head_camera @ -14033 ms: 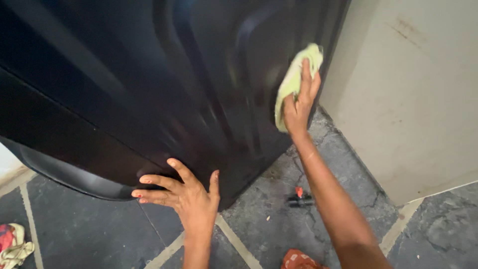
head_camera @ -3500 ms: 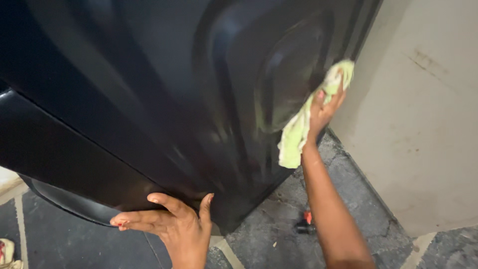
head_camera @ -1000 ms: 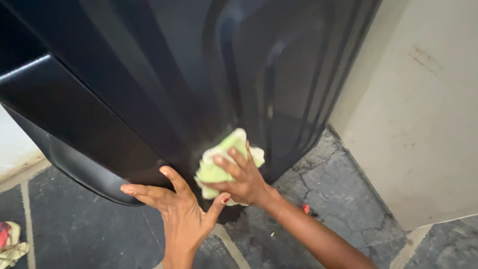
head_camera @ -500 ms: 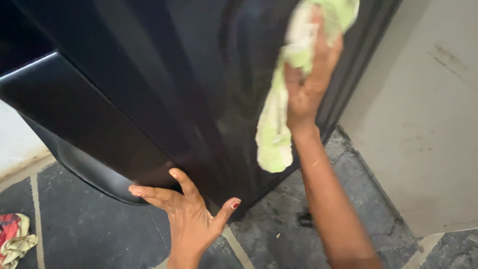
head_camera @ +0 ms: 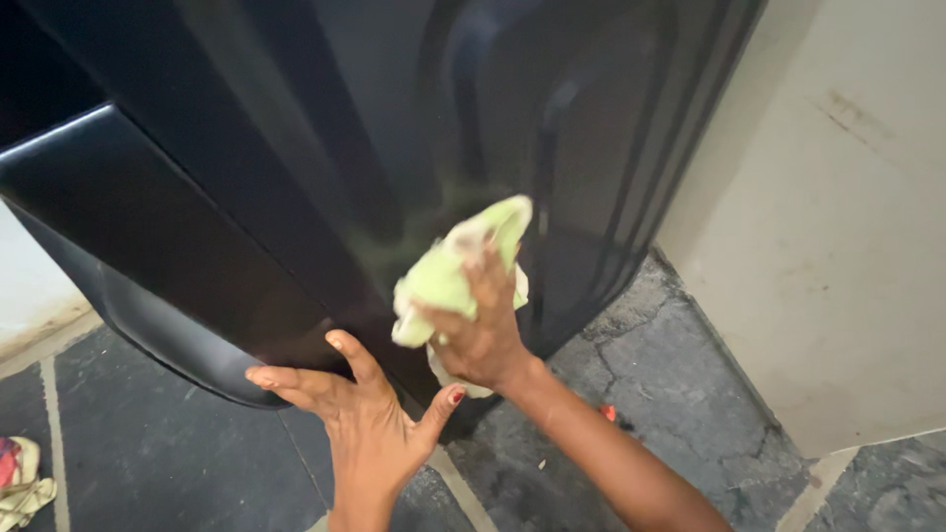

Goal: The person wipes the top and front surfaces of a black appliance with a light green cloth. They move the power cord aside to reach the top surface, then continue wiping the front panel and lower edges.

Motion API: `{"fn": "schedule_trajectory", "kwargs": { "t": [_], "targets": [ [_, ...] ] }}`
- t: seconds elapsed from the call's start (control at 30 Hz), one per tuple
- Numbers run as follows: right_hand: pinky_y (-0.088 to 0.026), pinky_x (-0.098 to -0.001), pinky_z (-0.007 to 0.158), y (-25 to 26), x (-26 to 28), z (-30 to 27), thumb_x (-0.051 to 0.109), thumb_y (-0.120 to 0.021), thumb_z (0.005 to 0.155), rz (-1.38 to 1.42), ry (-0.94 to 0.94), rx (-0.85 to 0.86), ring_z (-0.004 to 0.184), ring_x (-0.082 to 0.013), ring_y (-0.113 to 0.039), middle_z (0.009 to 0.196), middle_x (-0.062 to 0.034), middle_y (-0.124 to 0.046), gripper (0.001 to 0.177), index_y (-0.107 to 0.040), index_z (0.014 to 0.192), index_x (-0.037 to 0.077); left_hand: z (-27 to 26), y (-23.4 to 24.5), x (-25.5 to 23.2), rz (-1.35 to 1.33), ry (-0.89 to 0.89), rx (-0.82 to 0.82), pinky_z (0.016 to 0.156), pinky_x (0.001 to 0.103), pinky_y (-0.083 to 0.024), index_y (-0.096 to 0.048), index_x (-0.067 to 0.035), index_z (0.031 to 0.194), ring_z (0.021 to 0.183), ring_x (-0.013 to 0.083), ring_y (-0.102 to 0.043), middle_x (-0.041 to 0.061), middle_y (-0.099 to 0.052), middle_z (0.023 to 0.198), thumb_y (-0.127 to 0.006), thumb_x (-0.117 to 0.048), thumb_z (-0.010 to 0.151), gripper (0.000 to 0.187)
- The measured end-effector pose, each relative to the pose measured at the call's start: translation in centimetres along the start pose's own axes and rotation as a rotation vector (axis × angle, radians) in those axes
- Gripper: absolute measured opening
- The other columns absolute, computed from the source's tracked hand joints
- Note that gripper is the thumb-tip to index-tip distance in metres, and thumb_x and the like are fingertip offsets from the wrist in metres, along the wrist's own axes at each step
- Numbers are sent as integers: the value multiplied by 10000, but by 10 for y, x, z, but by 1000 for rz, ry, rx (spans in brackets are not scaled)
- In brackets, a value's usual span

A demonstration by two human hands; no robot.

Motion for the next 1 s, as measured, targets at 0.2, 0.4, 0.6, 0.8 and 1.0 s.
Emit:
{"fn": "schedule_trajectory", "kwargs": {
  "t": [0.2,0.4,0.6,0.8,1.0],
  "targets": [
    [-52,-662,1330,31,-48,22,267,-738,1003,-158,-1,-133,1627,-401,-171,1711,-151,-183,533,-470,1464,270,-4,4,2,-10,18,34,1143,833,94,139,-209,1627,1372,633,390,330,453,1479,-636,-823,763,1313],
    [-189,-603,1304,32,-34,48,245,-613,1119,16,-385,-207,1600,-473,-191,1720,-256,-135,547,-409,1624,194,-3,15,5,-64,30,62,1146,818,63,135,-233,1625,1373,649,379,340,453,1482,-671,-801,752,1317],
    [-150,-655,1336,-3,24,15,234,-692,1003,-49,73,-3,1637,-378,-170,1700,-131,-209,427,-586,1412,293,-3,10,1,-14,25,21,1133,839,81,129,-259,1619,1375,617,375,309,453,1482,-674,-808,704,1336],
    [-16,-666,1296,21,-6,27,269,-712,976,-120,135,68,1616,-395,-90,1722,-141,-158,448,-587,1401,329,-5,9,2,-21,31,21,1144,824,84,145,-257,1625,1383,615,390,294,462,1493,-679,-815,738,1333],
    [-70,-601,1336,33,-3,64,199,-667,1023,37,-265,-101,1621,-406,-106,1745,-184,-167,554,-517,1555,161,-7,7,5,-91,2,-24,1158,795,125,322,-138,1561,1401,605,383,316,457,1502,-660,-788,782,1412]
  ]
}}
Point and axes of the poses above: each hand's wrist, its own z-axis towards the middle knuckle, its own y-axis out of the back of the hand, x = y × z, the point moved 3 cm from there along z, towards the middle knuckle
